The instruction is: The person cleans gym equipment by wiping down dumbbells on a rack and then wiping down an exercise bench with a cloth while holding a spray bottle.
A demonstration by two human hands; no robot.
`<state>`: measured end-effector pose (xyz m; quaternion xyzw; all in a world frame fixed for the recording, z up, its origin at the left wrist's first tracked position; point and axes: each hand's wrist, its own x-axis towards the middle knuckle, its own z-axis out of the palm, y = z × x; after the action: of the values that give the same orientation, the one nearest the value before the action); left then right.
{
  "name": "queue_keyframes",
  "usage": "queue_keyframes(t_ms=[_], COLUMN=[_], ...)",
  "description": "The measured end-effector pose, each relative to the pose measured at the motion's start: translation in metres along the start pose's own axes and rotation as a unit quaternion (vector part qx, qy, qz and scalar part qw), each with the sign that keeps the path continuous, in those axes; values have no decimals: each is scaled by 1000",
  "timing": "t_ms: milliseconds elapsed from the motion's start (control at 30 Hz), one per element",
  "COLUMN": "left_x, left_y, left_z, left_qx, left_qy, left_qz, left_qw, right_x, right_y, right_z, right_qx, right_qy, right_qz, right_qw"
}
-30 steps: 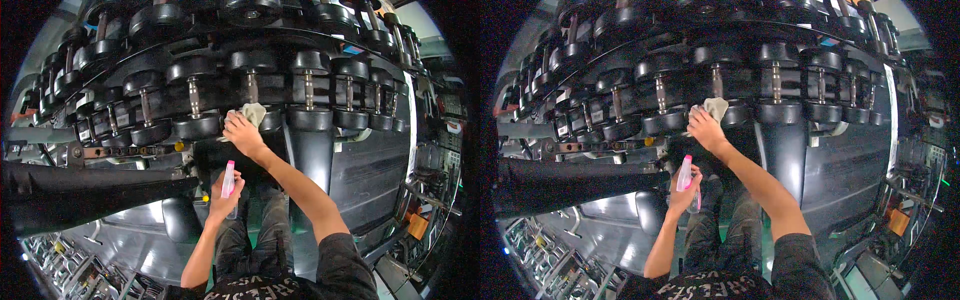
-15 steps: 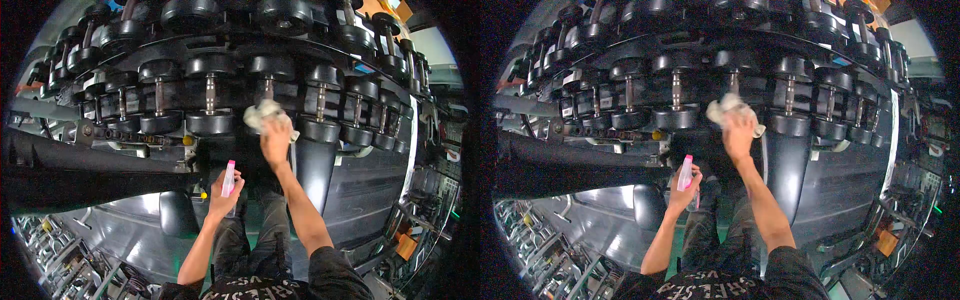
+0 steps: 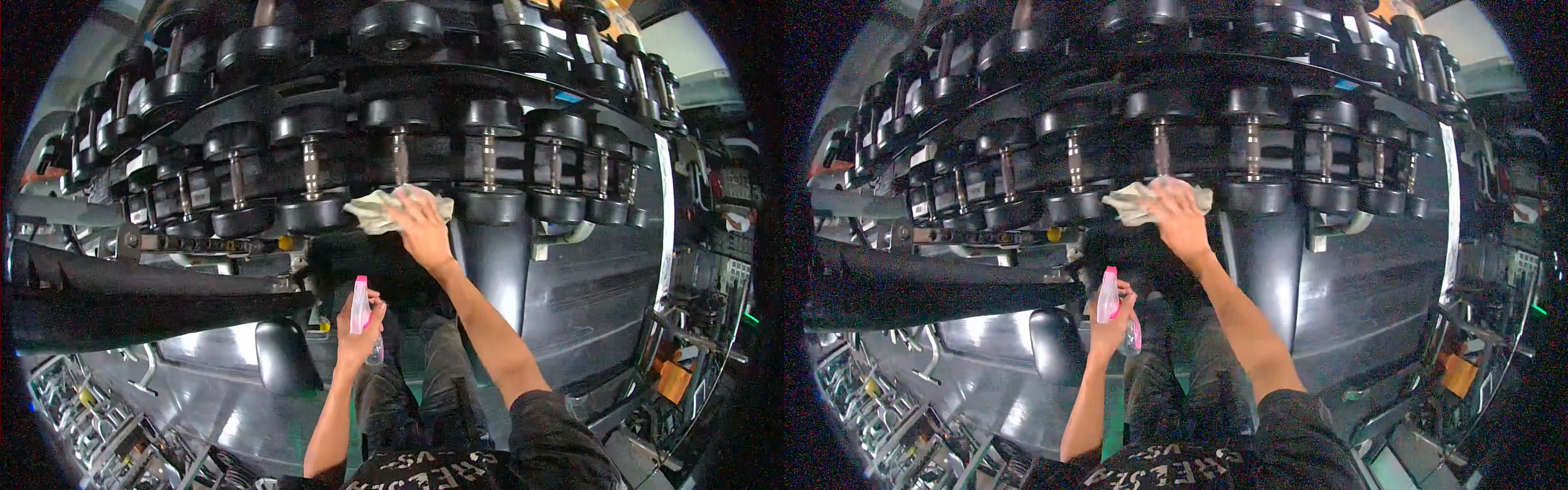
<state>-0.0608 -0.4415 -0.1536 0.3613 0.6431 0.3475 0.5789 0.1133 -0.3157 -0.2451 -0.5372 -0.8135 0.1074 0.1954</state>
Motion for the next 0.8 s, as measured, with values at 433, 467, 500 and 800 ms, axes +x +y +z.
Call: queue_keyframes(t_ms=[433, 467, 500, 800], left_x=[-8, -7, -5, 9], left_y=[5, 0, -6, -39], left_z=[52, 56, 60, 58], left_qx=[-18, -10, -3, 67], left_qy=[-27, -34, -44, -113], left_qz=[-6, -11, -4, 9], left_qw=[999, 999, 999, 991], right_x=[-110, -125, -141, -71], right_y=[37, 40, 46, 65], right_z=[72, 88, 104, 202], right_qx=[495, 612, 700, 877], right_qy=[73, 67, 48, 242], right_qz=[565, 532, 546, 403], right_qw=[656, 581, 459, 95])
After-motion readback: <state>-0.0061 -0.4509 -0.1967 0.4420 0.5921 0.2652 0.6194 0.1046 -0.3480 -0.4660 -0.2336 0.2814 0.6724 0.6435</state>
